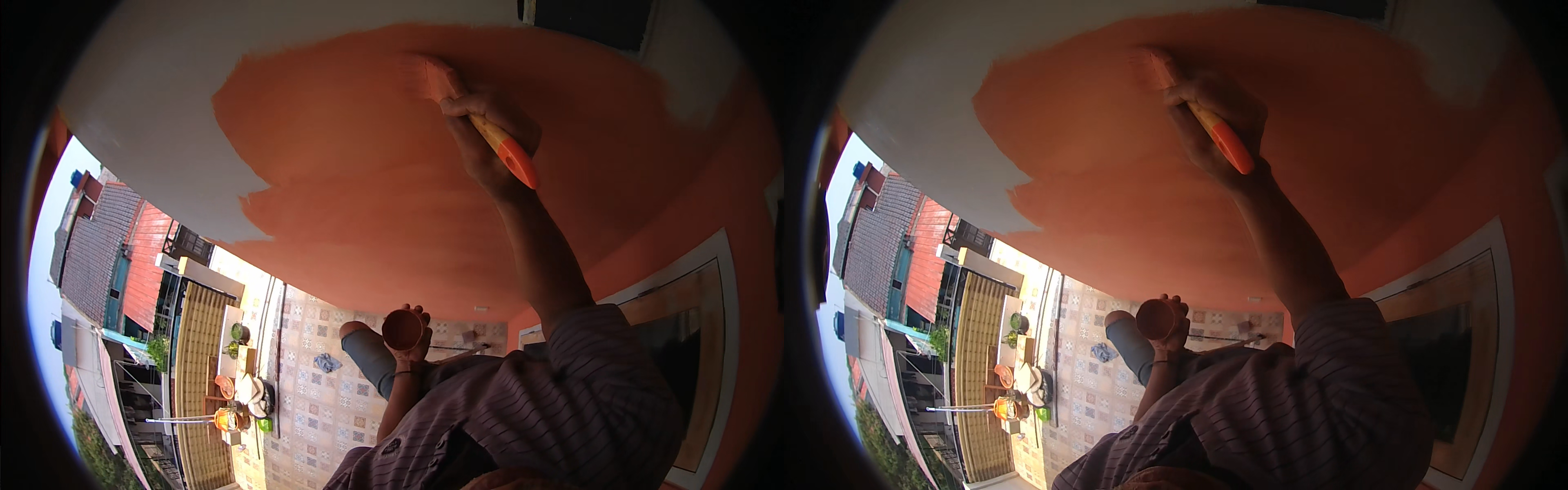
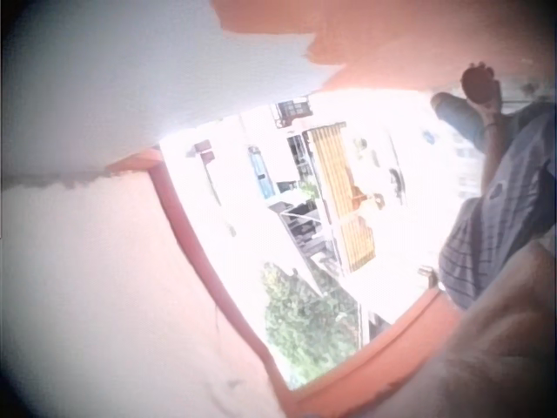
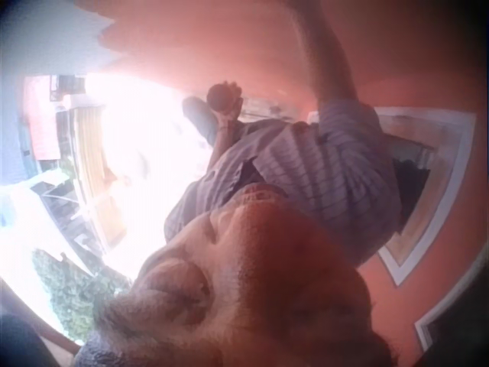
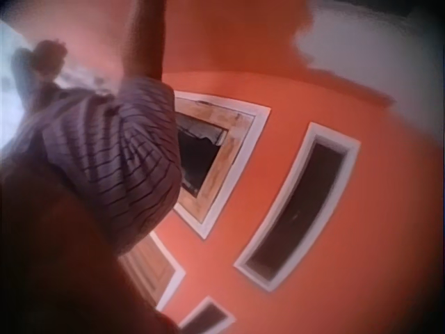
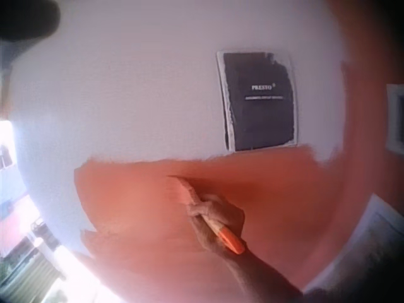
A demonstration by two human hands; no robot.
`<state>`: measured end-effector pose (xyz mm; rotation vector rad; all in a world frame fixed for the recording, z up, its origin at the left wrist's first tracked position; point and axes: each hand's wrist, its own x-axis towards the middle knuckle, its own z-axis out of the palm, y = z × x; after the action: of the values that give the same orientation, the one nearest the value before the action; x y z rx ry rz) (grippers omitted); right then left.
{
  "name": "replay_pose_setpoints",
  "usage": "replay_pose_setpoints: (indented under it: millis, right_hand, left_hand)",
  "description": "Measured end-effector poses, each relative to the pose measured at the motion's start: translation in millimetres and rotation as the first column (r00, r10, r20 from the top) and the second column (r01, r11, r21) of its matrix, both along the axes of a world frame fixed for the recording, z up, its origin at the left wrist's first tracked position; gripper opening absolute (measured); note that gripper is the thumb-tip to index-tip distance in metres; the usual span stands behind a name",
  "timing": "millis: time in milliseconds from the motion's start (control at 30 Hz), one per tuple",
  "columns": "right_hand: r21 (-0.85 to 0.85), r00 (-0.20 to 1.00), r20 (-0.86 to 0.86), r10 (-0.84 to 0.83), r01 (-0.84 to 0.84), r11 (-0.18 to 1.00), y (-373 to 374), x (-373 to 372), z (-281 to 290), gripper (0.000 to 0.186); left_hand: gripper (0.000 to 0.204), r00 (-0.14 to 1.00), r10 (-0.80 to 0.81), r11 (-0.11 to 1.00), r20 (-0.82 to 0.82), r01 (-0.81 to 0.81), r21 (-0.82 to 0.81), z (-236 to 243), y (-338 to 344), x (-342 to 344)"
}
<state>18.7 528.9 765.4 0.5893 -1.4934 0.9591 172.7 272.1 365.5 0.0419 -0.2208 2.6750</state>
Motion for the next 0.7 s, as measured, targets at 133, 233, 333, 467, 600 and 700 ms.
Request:
replay_pose_setpoints:
  millis: [133,233,333,467,600,700]
  right_hand:
    - [-0.068,0.998,0.019,-0.065,0.066,0.995,50,23,-3,0.012]
    - [-0.148,0.996,-0.004,-0.090,0.089,0.985,77,36,-4,0.008]
    - [-0.226,0.998,0.017,-0.067,0.069,0.972,96,49,-1,0.009]
    - [-0.270,0.993,0.031,-0.111,0.116,0.956,120,64,-2,0.008]
    - [-0.291,0.991,-0.011,-0.131,0.122,0.949,147,72,-7,0.007]
    - [-0.273,0.961,0.082,-0.263,0.275,0.922,169,88,-6,0.013]
  left_hand:
    - [0.063,1.000,-0.016,0.999,0.020,0.017,-0.040,-4,4,-2]
    - [0.066,0.999,-0.008,0.999,0.047,0.010,-0.045,-8,4,-1]
    - [0.067,0.995,0.017,0.997,0.100,-0.009,-0.080,-9,4,0]
    - [0.067,0.995,-0.008,0.995,0.102,0.018,-0.095,-11,4,0]
    - [0.065,0.987,-0.011,0.990,0.159,0.033,-0.137,-15,4,1]
    - [0.064,0.983,-0.033,0.988,0.178,0.059,-0.144,-18,3,1]
